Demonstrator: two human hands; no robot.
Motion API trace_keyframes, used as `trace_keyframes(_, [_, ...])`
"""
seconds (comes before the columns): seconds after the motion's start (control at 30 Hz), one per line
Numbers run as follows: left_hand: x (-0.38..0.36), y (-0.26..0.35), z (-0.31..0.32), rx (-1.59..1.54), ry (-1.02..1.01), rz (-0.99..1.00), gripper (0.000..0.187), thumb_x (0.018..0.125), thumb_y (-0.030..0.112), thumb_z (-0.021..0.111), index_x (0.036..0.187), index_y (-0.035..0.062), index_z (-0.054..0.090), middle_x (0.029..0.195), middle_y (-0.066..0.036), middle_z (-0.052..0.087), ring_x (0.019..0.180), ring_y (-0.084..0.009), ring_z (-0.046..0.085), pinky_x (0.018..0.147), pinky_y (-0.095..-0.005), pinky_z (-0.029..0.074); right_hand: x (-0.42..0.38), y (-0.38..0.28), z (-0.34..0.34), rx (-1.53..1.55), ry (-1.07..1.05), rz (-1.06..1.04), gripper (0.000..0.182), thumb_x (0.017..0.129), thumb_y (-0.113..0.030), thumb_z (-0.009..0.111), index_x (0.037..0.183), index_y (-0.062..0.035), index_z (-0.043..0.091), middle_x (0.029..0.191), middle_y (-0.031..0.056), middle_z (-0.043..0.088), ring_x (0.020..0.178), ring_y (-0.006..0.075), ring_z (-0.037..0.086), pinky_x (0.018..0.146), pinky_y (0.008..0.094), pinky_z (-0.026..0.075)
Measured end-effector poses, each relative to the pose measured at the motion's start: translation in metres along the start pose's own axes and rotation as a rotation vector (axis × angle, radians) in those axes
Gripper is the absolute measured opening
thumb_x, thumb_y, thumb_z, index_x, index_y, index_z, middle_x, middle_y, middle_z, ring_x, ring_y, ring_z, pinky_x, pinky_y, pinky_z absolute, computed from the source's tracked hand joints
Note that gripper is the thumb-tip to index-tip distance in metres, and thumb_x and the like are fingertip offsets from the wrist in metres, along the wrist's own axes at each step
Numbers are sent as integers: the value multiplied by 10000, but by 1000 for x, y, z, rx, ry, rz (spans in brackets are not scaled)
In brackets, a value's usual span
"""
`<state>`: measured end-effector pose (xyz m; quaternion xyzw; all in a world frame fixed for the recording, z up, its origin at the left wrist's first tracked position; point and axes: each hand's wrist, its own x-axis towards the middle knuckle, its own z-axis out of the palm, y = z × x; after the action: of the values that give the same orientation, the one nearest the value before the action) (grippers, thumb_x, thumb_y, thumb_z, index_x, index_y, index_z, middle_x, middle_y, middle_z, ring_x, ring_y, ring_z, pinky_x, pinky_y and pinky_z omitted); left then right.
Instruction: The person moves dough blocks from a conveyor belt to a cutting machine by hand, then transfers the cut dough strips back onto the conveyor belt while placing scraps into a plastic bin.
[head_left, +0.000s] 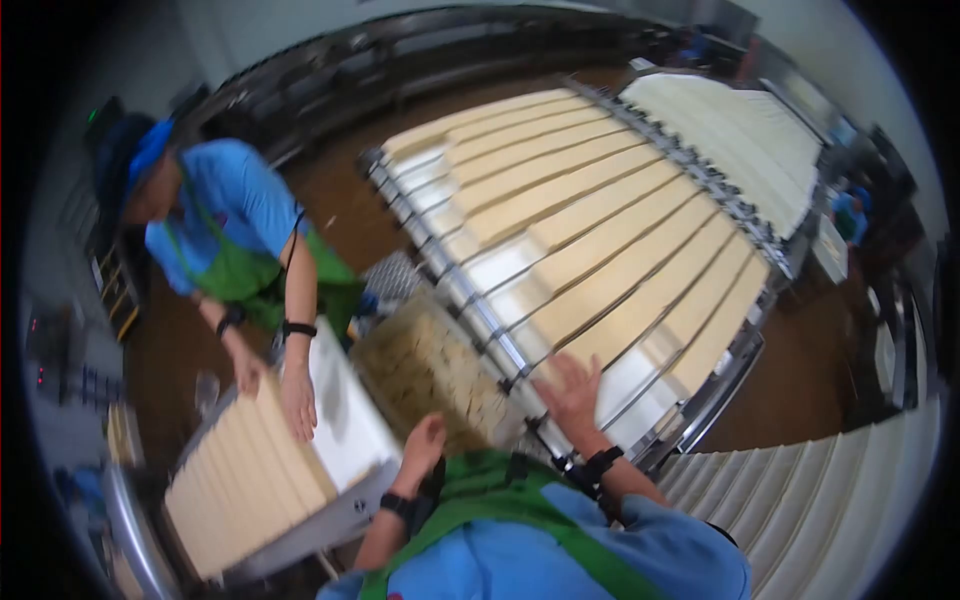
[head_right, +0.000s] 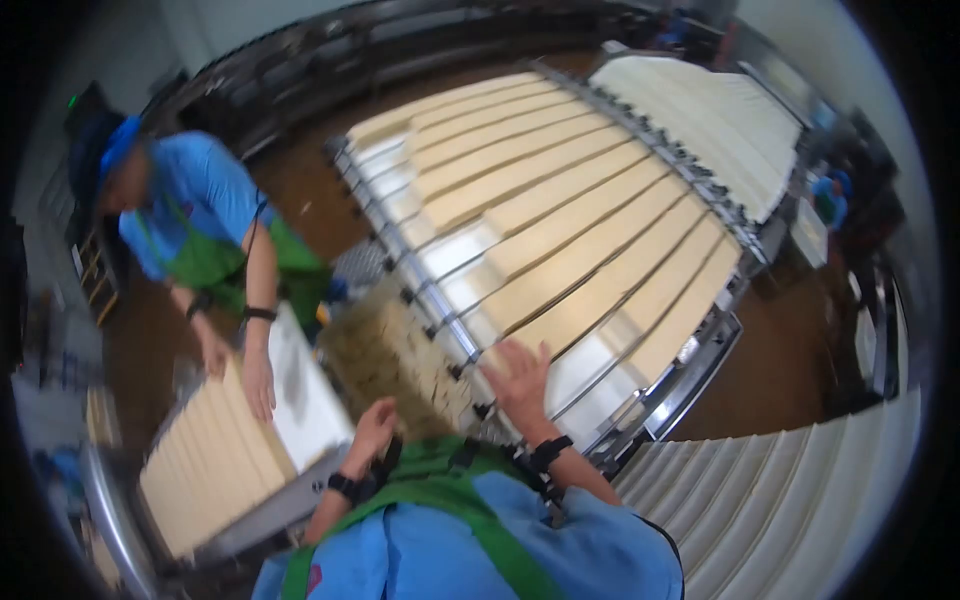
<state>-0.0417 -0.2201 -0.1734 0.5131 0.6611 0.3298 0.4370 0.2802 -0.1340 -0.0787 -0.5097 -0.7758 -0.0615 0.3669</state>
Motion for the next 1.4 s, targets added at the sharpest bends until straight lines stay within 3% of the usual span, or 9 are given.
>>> trace_keyframes(0.13, [-16, 35, -5, 12, -19, -124, 389, 976, 152, 643, 1349, 44, 616, 1217, -169, 724, 1139, -288, 702, 980, -380, 541, 5, -6, -11, -27, -78, -27, 81, 825, -217, 820, 900, -207, 791, 1334, 77, 621, 1336, 314, 534, 1188, 687, 229])
trace_keyframes(0.33, [-23, 32, -4, 24, -33, -202, 381, 967, 148, 639, 1338, 67, 624, 1153, -159, 735, 1075, -304, 712, 937, -396, 554, 5, -5, -12, -46, -136, -29, 99, 827, -196, 817, 916, -234, 792, 1388, 62, 592, 1378, 310, 496, 1200, 703, 197])
trace_keyframes(0.5, [-33, 23, -5, -17, 11, -118, 372, 961, 126, 606, 1328, 69, 627, 1136, -164, 738, 1059, -313, 716, 931, -401, 555, 11, -13, -18, -121, -182, -47, 179, 813, -159, 817, 966, -247, 793, 1429, 76, 575, 1391, 343, 483, 1195, 726, 170])
trace_keyframes(0.73, [-38, 24, -6, 20, 10, -156, 357, 961, 122, 570, 1309, 65, 632, 1115, -172, 740, 1052, -324, 716, 929, -404, 552, 29, -18, -34, -92, -382, -42, 244, 843, -90, 761, 1043, -228, 780, 1474, 100, 513, 1494, 364, 347, 1200, 762, 86])
trace_keyframes(0.93, [-40, 29, -9, -15, -28, -164, 337, 965, 123, 565, 1289, 59, 635, 1117, -180, 736, 1037, -334, 711, 922, -401, 548, 25, -9, -26, -178, -373, -105, 209, 888, -179, 743, 1084, -242, 774, 1472, 84, 509, 1487, 340, 362, 1197, 757, 83])
trace_keyframes(1.27, [-57, 20, -38, -190, -3, -213, 374, 998, 117, 572, 1366, 55, 599, 1201, -131, 707, 1055, -234, 701, 922, -348, 541, 30, -1, -21, -201, -461, -146, 272, 844, -110, 752, 1085, -235, 753, 1472, 91, 535, 1488, 312, 392, 1191, 769, 115])
trace_keyframes(1.33, [-69, 28, -53, -199, -4, -246, 381, 1003, 115, 579, 1380, 57, 591, 1222, -117, 697, 1058, -218, 697, 908, -336, 541, 26, 9, -17, -147, -497, -135, 466, 852, -92, 723, 1294, -234, 683, 1544, 103, 496, 1505, 298, 387, 1207, 740, 96])
trace_keyframes(1.37, [-74, 30, -60, -295, 4, -277, 364, 1014, 83, 589, 1378, 65, 597, 1214, -86, 681, 1061, -172, 665, 908, -315, 543, 25, 10, -16, -146, -501, -144, 466, 852, -92, 723, 1294, -234, 683, 1544, 103, 496, 1505, 298, 387, 1207, 740, 96])
trace_keyframes(1.4, [-79, 27, -66, -391, 14, -308, 352, 1024, 52, 598, 1376, 72, 603, 1206, -56, 665, 1065, -126, 633, 908, -293, 544, 26, 7, -16, -95, -496, -81, 572, 862, -89, 704, 1409, -211, 590, 1576, 112, 468, 1511, 302, 382, 1213, 724, 88])
